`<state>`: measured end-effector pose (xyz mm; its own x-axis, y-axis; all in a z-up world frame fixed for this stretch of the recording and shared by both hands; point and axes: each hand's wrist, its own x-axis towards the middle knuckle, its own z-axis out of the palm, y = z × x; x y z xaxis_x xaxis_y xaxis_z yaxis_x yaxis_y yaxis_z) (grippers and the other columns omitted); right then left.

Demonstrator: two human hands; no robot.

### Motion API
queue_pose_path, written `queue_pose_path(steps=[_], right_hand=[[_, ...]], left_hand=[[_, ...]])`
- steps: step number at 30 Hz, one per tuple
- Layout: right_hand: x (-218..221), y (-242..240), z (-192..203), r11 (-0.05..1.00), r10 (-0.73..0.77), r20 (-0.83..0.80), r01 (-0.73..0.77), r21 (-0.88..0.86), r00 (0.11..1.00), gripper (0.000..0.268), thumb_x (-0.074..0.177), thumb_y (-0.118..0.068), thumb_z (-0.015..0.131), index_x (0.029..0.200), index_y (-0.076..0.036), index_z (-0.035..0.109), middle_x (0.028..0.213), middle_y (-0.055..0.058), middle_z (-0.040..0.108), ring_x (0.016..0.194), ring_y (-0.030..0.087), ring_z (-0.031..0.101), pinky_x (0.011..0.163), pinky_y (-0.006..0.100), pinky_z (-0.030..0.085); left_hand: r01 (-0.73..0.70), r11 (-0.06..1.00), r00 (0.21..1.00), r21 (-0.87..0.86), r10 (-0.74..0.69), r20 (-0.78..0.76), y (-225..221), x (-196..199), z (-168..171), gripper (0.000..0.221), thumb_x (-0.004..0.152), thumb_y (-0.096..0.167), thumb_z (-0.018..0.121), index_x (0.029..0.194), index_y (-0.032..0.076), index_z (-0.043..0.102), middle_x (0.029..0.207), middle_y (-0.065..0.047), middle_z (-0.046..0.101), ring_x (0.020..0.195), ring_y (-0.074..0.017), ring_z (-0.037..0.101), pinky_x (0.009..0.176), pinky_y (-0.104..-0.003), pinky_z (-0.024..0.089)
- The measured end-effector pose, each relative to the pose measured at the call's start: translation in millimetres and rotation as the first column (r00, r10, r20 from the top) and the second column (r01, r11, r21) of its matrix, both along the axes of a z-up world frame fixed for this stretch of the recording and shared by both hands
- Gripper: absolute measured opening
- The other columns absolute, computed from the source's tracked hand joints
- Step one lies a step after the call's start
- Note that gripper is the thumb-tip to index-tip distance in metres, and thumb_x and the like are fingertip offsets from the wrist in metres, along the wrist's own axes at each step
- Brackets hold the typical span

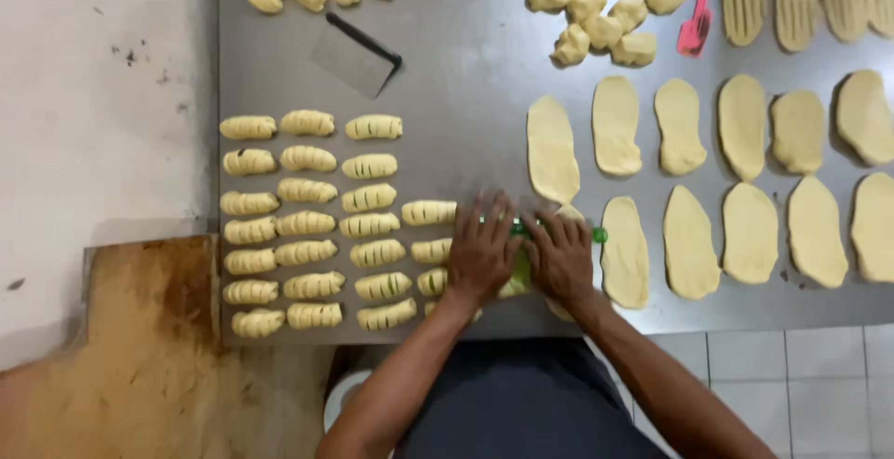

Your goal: The person prepares bread dough by rolling it out into flat shapes with a bottle, using a tool to make cuts on some pieces, and applying a green filling from a piping bag.

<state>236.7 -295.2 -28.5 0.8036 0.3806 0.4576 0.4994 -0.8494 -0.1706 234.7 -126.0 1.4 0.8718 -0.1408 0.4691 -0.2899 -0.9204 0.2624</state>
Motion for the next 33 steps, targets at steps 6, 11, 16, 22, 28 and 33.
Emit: queue_pose_path(steps=[6, 11, 16, 22, 28, 33], right_hand=[[82, 10, -14, 0.996, -0.075, 0.049, 0.077, -0.049, 0.996, 0.039, 0.113, -0.045, 0.042, 0.094, -0.026, 0.070, 0.083, -0.002, 0.067, 0.080, 0.026, 0.070, 0.069, 0.040, 0.048], [31, -5, 17, 0.997, -0.073, -0.077, 0.072, -0.006, 0.994, 0.041, 0.115, -0.045, 0.041, 0.102, -0.027, 0.076, 0.087, -0.003, 0.074, 0.083, 0.026, 0.074, 0.069, 0.038, 0.050], [-78, -22, 5, 0.995, 0.079, -0.028, -0.081, -0.063, 0.996, 0.049, 0.108, -0.054, 0.037, 0.141, -0.027, 0.063, 0.120, 0.006, 0.065, 0.102, 0.028, 0.066, 0.089, 0.043, 0.047], [-130, -47, 26, 0.941, 0.286, -0.368, -0.331, -0.065, 0.885, 0.056, 0.093, -0.044, 0.071, 0.142, -0.022, 0.056, 0.134, 0.012, 0.061, 0.111, 0.030, 0.063, 0.085, 0.042, 0.050], [-101, -51, 44, 0.918, 0.335, -0.394, -0.390, -0.068, 0.856, 0.059, 0.093, -0.048, 0.072, 0.142, -0.019, 0.054, 0.131, 0.012, 0.063, 0.108, 0.030, 0.064, 0.090, 0.043, 0.051], [-1, -29, 28, 0.947, 0.240, -0.181, -0.271, -0.175, 0.954, 0.055, 0.100, -0.051, 0.057, 0.146, -0.021, 0.055, 0.140, 0.009, 0.061, 0.121, 0.029, 0.060, 0.100, 0.044, 0.043]], left_hand=[[-0.075, 0.997, 0.991, -0.005, 0.074, -0.108, 5, 78, 2, 0.048, 0.105, 0.037, 0.048, 0.138, 0.008, 0.067, 0.152, -0.025, 0.054, 0.150, -0.0440, 0.041, 0.124, -0.060, 0.028], [-0.029, 0.994, 0.967, -0.109, 0.000, -0.254, 8, 30, 42, 0.056, 0.108, 0.041, 0.041, 0.146, 0.006, 0.061, 0.154, -0.029, 0.051, 0.153, -0.0452, 0.036, 0.126, -0.061, 0.022], [0.061, 0.998, 0.977, -0.025, -0.065, -0.205, -4, -82, 12, 0.056, 0.109, 0.045, 0.039, 0.142, 0.005, 0.062, 0.151, -0.025, 0.055, 0.146, -0.0424, 0.046, 0.122, -0.055, 0.032], [0.150, 0.979, 0.952, -0.139, -0.181, -0.248, -7, -172, 26, 0.047, 0.104, 0.020, 0.059, 0.147, 0.003, 0.053, 0.149, -0.017, 0.055, 0.143, -0.0414, 0.044, 0.122, -0.058, 0.031], [0.208, 0.937, 0.956, -0.280, -0.255, -0.144, 2, -154, 49, 0.039, 0.105, 0.012, 0.063, 0.143, 0.006, 0.059, 0.144, -0.016, 0.058, 0.147, -0.0435, 0.041, 0.121, -0.062, 0.033], [0.216, 0.976, 0.966, 0.025, -0.210, -0.154, 15, -39, 15, 0.073, 0.091, 0.044, 0.069, 0.151, 0.007, 0.051, 0.143, -0.016, 0.056, 0.138, -0.0371, 0.046, 0.121, -0.057, 0.035]])
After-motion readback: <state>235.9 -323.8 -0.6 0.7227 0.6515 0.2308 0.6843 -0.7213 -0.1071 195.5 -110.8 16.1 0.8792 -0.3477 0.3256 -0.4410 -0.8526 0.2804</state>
